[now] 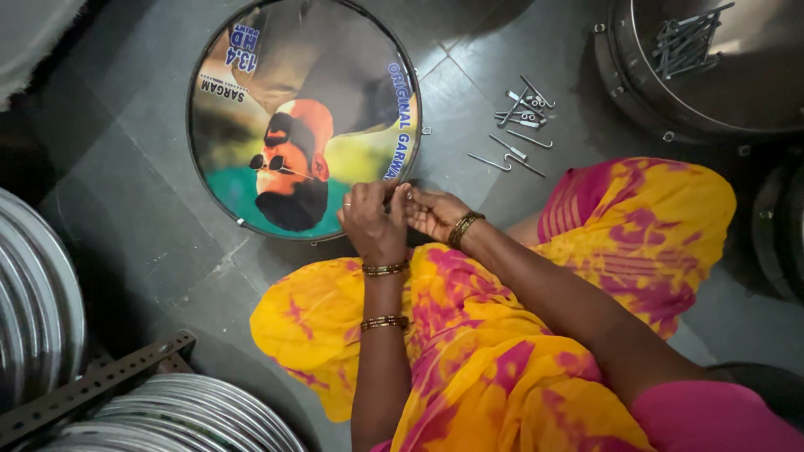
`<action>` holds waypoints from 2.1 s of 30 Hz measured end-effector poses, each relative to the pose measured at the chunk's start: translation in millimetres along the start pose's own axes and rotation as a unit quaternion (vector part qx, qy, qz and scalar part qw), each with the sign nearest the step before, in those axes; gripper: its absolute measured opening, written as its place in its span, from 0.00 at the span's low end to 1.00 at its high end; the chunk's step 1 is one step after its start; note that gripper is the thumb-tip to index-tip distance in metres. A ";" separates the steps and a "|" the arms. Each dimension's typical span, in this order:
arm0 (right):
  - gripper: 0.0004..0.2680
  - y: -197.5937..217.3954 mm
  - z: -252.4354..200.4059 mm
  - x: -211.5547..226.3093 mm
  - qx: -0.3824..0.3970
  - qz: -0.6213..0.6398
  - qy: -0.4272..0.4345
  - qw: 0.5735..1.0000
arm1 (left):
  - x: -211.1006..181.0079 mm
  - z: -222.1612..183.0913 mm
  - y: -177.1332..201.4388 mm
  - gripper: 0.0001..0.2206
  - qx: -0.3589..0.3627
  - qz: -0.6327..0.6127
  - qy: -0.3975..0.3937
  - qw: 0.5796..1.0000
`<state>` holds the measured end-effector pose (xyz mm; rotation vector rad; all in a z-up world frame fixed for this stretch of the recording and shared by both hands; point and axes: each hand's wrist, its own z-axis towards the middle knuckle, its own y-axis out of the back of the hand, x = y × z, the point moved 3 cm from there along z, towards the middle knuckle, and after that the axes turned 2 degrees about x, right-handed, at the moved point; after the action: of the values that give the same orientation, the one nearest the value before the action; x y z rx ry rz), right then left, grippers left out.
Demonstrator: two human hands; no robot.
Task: The person assembles a drum by inserting metal lugs into the rim of a drum head and then placing the assembly onto a drum shell.
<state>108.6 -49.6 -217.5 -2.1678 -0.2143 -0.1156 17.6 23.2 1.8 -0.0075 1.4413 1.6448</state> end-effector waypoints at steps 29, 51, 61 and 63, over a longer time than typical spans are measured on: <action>0.07 -3.3 8.4 -8.8 0.015 0.068 -0.001 0.998 | -1.3 1.9 -0.9 0.08 -0.005 -0.005 0.000 1.000; 0.11 9.8 12.1 -17.1 0.048 0.019 -0.037 0.998 | -1.0 1.3 -3.4 0.08 -0.006 0.002 0.003 1.000; 0.14 11.8 13.2 -15.5 0.010 0.007 -0.043 0.999 | 0.9 1.0 -3.4 0.07 -0.006 -0.004 -0.002 1.000; 0.12 11.2 16.3 -14.3 0.057 0.043 -0.020 0.997 | 1.3 1.4 -4.2 0.08 -0.002 0.000 0.008 1.000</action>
<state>96.9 -44.1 -238.1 -2.0632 -0.1472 -0.0112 20.2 24.6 -1.8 -0.0237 1.4496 1.6505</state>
